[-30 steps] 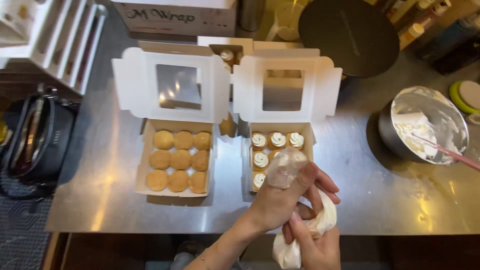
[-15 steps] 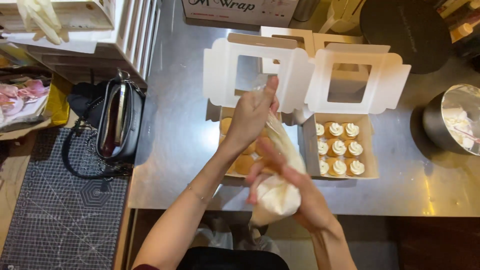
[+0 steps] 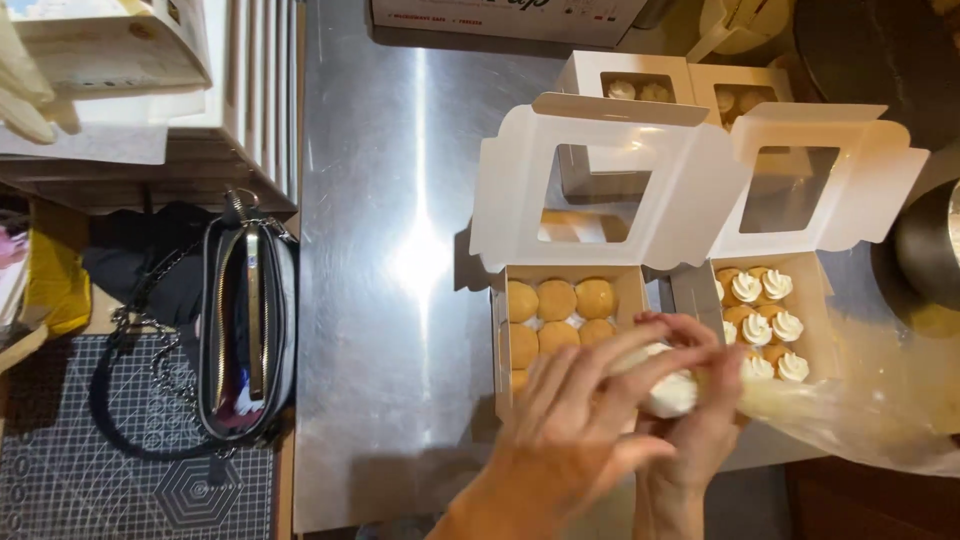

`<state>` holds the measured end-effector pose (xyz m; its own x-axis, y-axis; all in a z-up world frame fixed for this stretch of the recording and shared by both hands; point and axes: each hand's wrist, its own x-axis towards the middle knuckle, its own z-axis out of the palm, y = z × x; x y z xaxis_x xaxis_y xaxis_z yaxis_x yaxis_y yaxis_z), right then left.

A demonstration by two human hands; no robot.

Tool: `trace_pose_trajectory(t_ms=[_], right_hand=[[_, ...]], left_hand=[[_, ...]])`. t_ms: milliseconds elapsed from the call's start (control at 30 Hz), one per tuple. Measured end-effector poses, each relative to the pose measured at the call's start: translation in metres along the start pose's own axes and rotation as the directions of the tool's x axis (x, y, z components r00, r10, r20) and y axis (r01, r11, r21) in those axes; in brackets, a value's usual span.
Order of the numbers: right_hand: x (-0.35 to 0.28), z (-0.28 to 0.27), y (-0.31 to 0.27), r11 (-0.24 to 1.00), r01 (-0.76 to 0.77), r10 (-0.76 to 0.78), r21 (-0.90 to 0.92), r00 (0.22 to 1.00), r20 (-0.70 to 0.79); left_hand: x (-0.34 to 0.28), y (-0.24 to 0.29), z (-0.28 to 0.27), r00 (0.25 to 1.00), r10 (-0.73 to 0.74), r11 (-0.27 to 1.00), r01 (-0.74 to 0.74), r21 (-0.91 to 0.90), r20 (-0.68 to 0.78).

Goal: Decorating cupcakes with frosting using a piping bag and refilling the piping bag with cream.

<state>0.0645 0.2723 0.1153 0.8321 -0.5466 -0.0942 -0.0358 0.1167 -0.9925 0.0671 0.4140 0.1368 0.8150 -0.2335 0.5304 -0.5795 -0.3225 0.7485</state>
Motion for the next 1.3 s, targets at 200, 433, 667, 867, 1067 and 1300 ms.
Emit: trace_pose_trajectory(t_ms=[200,433,667,867,1067,1300], right_hand=[[0.017,0.013,0.036,0.94,0.029,-0.115,0.341,0.965,0.234],[0.042,0.032,0.047,0.945,0.007,0.024,0.328,0.995,-0.092],[0.058,0.068,0.067,0.978,0.138,-0.103,0.158,0.972,-0.211],[0.055,0.076,0.074,0.984,0.169,-0.15,0.063,0.96,-0.238],[0.057,0.078,0.078,0.982,0.183,-0.165,0.056,0.957,-0.237],[0.06,0.085,0.076,0.979,0.204,-0.194,0.022,0.956,-0.221]], left_hand=[[-0.003,-0.065,0.018,0.996,0.087,0.947,-0.074,0.311,-0.029],[-0.042,-0.063,0.063,0.873,-0.475,0.848,0.418,-0.326,-0.116],[-0.069,-0.088,0.104,0.731,-0.538,-0.227,0.353,-0.908,0.419],[-0.052,-0.098,0.095,0.757,-0.471,-0.293,0.35,-0.89,0.453],[-0.05,-0.097,0.086,0.733,-0.466,-0.345,0.366,-0.864,0.496],[-0.048,-0.102,0.087,0.739,-0.47,-0.303,0.379,-0.874,0.483]])
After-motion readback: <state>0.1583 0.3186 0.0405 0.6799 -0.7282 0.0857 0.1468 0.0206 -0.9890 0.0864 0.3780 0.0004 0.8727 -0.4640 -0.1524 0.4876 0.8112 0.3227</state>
